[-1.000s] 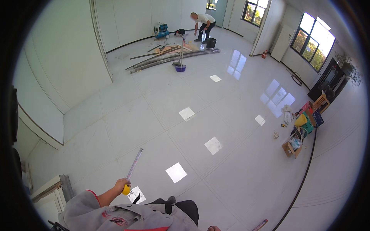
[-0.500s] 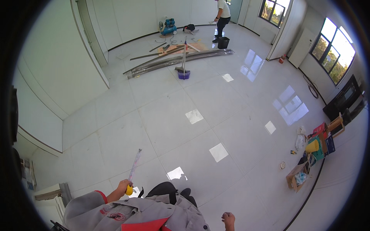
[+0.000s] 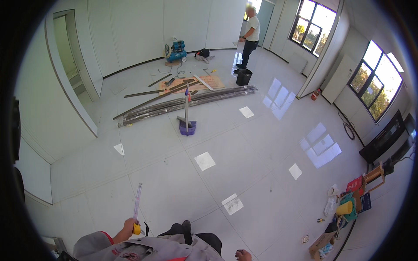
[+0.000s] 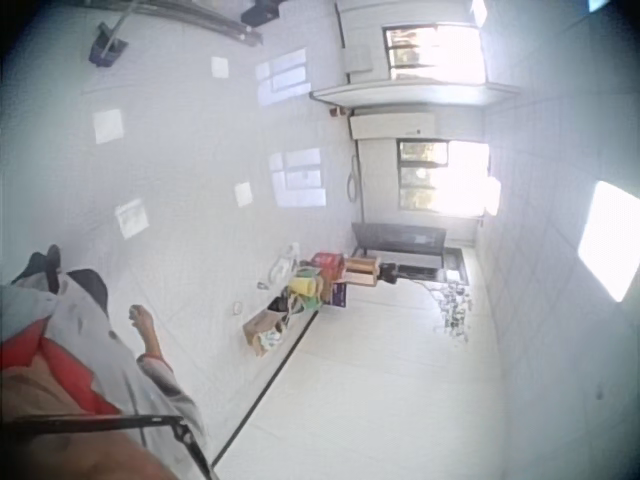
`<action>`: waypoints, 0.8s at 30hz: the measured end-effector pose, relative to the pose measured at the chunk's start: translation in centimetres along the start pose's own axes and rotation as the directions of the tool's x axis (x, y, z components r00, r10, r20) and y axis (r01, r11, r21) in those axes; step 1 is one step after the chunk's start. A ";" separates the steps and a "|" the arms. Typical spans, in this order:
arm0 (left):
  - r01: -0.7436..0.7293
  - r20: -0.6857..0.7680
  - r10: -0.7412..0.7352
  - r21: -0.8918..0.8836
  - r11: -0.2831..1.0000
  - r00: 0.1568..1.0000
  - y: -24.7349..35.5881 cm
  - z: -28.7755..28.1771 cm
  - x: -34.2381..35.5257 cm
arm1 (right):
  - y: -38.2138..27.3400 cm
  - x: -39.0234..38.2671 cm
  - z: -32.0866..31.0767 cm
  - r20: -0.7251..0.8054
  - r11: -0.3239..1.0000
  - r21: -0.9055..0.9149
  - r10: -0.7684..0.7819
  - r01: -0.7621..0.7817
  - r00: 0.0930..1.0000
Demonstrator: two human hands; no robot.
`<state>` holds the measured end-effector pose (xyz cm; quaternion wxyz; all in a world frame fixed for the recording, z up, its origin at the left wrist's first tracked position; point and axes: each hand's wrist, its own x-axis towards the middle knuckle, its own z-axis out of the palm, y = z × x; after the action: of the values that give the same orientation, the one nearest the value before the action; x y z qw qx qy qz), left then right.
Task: The person measures and cuts a metal baseboard trim piece, then applies adhesive and fits it along the base of a wall panel. They use a tape measure, marker, angle grinder, and caulking gun to prepare and install the trim.
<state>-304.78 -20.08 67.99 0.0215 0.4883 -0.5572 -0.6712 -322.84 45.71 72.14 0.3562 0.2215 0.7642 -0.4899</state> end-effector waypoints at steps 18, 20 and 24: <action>-0.497 0.497 0.115 0.764 0.411 0.860 36.5 30.6 34.9 | -65.4 53.1 -12.8 -0.120 0.976 -0.043 -0.219 0.215 0.968; -0.358 0.418 0.013 0.762 0.540 0.908 39.2 33.2 39.9 | -76.4 57.7 -12.7 -0.106 0.955 -0.116 -0.285 0.273 0.953; -0.266 0.346 -0.022 0.760 0.594 0.938 46.5 39.4 54.0 | -91.4 69.9 -11.1 -0.036 0.896 -0.292 -0.361 0.336 0.932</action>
<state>-383.70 -39.99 65.75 -0.2422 0.2910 -0.8255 -0.4186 -434.58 16.45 75.86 0.2560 0.0499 0.8683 -0.4218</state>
